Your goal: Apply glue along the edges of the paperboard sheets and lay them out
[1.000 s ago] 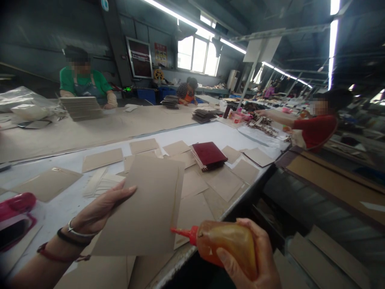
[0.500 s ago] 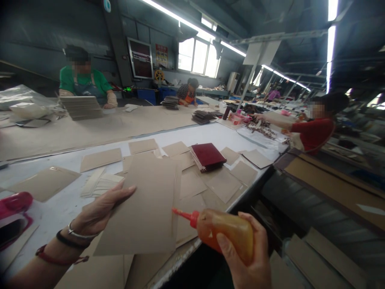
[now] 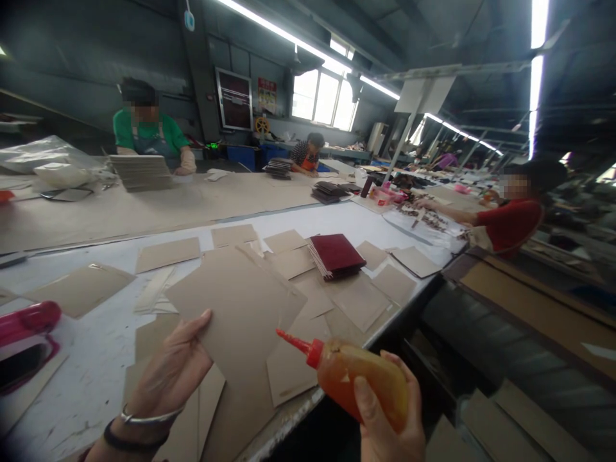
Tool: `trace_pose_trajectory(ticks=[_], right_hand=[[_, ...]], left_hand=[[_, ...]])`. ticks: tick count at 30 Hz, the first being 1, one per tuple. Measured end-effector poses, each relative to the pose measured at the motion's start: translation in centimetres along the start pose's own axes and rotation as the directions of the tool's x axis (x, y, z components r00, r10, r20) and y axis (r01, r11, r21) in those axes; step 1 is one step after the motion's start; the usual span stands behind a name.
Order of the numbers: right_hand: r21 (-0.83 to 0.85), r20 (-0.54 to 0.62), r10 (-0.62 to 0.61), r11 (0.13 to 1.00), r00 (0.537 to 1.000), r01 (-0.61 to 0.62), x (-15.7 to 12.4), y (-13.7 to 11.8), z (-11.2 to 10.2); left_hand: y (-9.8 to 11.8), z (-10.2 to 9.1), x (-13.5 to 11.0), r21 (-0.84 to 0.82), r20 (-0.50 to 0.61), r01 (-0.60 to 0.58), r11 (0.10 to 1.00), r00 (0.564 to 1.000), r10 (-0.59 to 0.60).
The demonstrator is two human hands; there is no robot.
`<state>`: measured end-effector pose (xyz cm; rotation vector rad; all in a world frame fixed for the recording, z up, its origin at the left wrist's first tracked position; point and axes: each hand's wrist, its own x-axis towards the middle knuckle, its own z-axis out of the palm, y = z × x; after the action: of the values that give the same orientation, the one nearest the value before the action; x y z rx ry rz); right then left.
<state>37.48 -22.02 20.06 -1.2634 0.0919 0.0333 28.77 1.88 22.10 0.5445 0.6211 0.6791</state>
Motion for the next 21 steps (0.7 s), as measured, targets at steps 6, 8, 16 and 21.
trace_pose_trajectory(ticks=[6,8,16,21], right_hand=[[-0.119,0.014,-0.043,0.992,0.999,0.045,-0.5,0.1,0.1],[-0.154,0.022,-0.065,0.986,0.998,0.067,-0.6,0.2,0.1],[-0.318,0.026,-0.152,0.936,0.988,0.153,-1.1,0.0,0.7],[-0.405,0.014,-0.105,0.909,0.994,0.102,-2.2,-0.6,1.4]], left_hand=[[-0.2,0.9,-0.4,-0.034,-0.031,-0.099,0.994,0.995,0.098],[-0.1,1.1,-0.6,-0.035,-0.021,-0.118,0.992,0.993,0.117],[-0.3,1.6,-1.5,-0.086,-0.012,-0.079,0.993,0.997,0.078],[-0.4,2.0,-1.5,-0.152,-0.060,-0.084,0.985,0.995,0.076]])
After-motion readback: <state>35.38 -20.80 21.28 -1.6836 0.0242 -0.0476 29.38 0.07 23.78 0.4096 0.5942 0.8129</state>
